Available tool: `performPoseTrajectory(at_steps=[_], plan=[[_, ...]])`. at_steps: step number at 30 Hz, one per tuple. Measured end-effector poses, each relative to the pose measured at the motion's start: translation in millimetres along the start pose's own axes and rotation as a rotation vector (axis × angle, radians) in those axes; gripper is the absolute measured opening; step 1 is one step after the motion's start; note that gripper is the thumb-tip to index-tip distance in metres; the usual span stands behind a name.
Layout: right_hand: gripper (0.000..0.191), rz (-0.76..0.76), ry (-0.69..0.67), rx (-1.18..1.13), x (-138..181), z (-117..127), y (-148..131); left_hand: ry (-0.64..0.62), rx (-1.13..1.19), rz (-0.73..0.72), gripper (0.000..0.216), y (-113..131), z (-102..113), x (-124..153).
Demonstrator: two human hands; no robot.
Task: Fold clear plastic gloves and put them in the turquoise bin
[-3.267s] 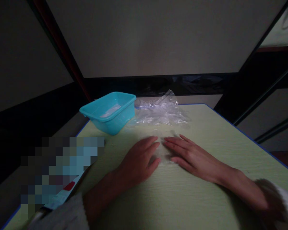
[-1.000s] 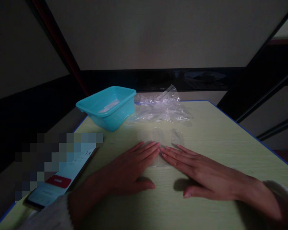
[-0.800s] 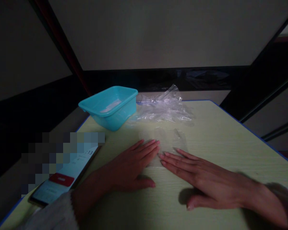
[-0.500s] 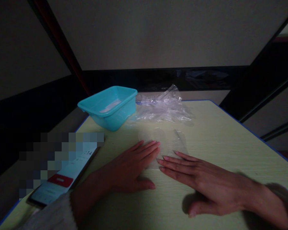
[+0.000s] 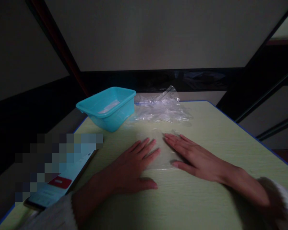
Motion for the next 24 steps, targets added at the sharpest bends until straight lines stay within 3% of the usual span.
performPoseTrajectory(at_steps=[10, 16, 24], plan=[[0.083, -0.043, -0.076, -0.015, 3, 1, 12, 0.007, 0.059, 0.047, 0.086, -2, 4, 2], [0.060, -0.065, 0.025, -0.071, -1, 7, 15, 0.176, 0.055, 0.120, 0.051, -16, 13, -2], [0.074, -0.081, -0.074, -0.011, -2, 0, 23, 0.015, -0.055, 0.142, 0.067, -19, 4, -8]])
Point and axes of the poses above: each hand's wrist, its own x-axis away from the middle knuckle, its own z-axis out of the back of the hand, y = z × x, the point moved 4 cm from there along -x, towards the middle knuckle, and after that the axes turned 4 degrees about -y, right-handed, at the moved point
